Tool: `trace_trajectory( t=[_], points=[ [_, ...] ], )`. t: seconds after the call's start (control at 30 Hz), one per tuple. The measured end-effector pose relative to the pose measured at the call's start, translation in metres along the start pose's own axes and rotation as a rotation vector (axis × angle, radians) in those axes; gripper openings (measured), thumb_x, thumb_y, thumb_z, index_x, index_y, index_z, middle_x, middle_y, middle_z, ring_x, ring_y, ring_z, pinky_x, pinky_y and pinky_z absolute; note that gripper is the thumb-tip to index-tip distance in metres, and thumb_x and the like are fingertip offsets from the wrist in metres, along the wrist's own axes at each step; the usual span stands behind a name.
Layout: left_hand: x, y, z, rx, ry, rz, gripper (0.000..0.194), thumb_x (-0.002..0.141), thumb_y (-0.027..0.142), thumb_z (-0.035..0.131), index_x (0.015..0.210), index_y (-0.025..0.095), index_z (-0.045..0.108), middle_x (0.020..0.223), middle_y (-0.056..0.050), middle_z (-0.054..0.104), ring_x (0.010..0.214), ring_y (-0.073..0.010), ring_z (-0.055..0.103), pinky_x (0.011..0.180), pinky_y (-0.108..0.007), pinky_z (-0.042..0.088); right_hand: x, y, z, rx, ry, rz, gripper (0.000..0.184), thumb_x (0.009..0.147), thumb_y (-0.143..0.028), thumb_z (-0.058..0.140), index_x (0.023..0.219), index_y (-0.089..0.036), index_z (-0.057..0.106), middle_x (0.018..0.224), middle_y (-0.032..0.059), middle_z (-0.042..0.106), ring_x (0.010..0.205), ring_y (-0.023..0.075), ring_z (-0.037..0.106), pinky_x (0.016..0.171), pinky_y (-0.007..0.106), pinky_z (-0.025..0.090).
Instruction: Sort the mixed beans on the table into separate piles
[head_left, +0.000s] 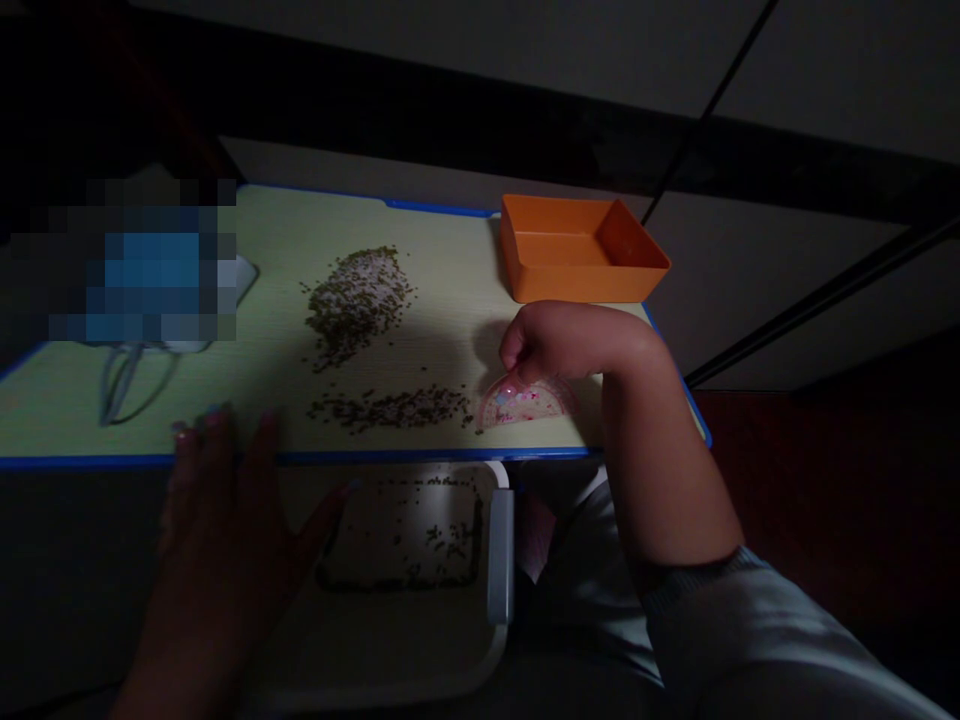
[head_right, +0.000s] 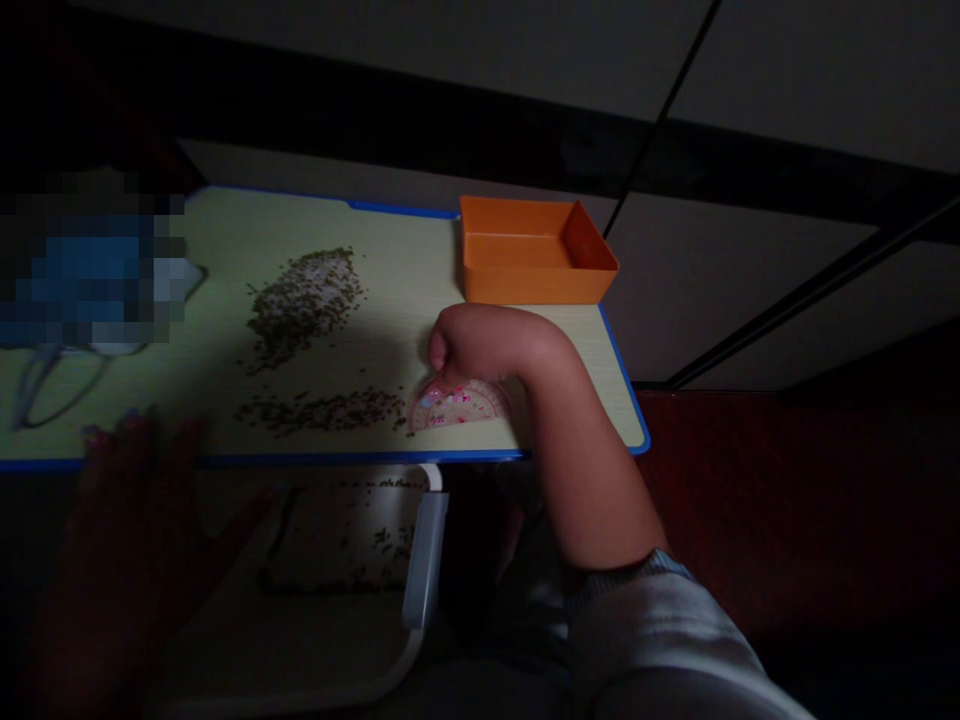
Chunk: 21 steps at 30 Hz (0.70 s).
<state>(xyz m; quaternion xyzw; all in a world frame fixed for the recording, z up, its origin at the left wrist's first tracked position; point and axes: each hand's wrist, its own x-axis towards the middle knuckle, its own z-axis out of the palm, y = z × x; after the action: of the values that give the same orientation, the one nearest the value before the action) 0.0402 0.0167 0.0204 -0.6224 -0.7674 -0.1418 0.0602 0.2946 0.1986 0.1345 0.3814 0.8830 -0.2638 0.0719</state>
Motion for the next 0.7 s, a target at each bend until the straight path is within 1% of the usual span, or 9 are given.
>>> trace_trajectory(
  t=[0.1,0.27,0.33,0.53,0.7],
  points=[
    [-0.0002,0.0006,-0.0001,-0.004,0.002,-0.006,0.081,0.082,0.056,0.043,0.147,0.019,0.012,0.157,-0.019,0.010,0.143,-0.0399,0.009,0.109,-0.064,0.025,-0.0004,0.0000,-0.0001,0.002,-0.007,0.007,0.022,0.070,-0.025,0.069,0.088,-0.015,0.074,0.068,0.0004,0.066,0.061,0.0104,0.051,0.061,0.026,0.032],
    [0.0005,0.0015,-0.0008,0.001,0.003,-0.008,0.080,0.082,0.055,0.044,0.147,0.019,0.012,0.157,-0.018,0.010,0.144,-0.0395,0.008,0.109,-0.064,0.024,0.0006,0.0008,0.0004,-0.015,-0.016,-0.004,0.025,0.072,-0.028,0.067,0.091,-0.015,0.074,0.070,0.0016,0.067,0.062,0.0111,0.051,0.061,0.026,0.032],
    [0.0008,0.0012,-0.0007,-0.004,-0.003,-0.008,0.080,0.082,0.056,0.043,0.147,0.019,0.013,0.157,-0.017,0.010,0.144,-0.0391,0.008,0.109,-0.064,0.024,0.0013,0.0012,0.0009,-0.019,-0.021,-0.024,0.025,0.072,-0.030,0.066,0.091,-0.014,0.073,0.071,0.0022,0.068,0.061,0.0111,0.051,0.060,0.026,0.032],
    [-0.0003,-0.0001,0.0019,-0.029,0.033,0.000,0.080,0.083,0.060,0.037,0.146,0.017,0.015,0.158,-0.016,0.010,0.145,-0.0360,0.005,0.112,-0.061,0.020,0.0025,0.0007,0.0017,-0.029,-0.029,-0.039,0.030,0.073,-0.035,0.066,0.092,-0.014,0.073,0.075,0.0035,0.069,0.062,0.0115,0.052,0.060,0.025,0.033],
    [0.0000,0.0008,0.0011,-0.012,-0.007,-0.037,0.082,0.081,0.063,0.037,0.146,0.016,0.018,0.156,-0.019,0.012,0.144,-0.0383,0.008,0.108,-0.065,0.023,0.0040,-0.0006,0.0026,-0.065,-0.015,-0.024,0.031,0.074,-0.036,0.066,0.094,-0.014,0.073,0.075,0.0042,0.069,0.063,0.0118,0.053,0.059,0.025,0.032]
  ],
)
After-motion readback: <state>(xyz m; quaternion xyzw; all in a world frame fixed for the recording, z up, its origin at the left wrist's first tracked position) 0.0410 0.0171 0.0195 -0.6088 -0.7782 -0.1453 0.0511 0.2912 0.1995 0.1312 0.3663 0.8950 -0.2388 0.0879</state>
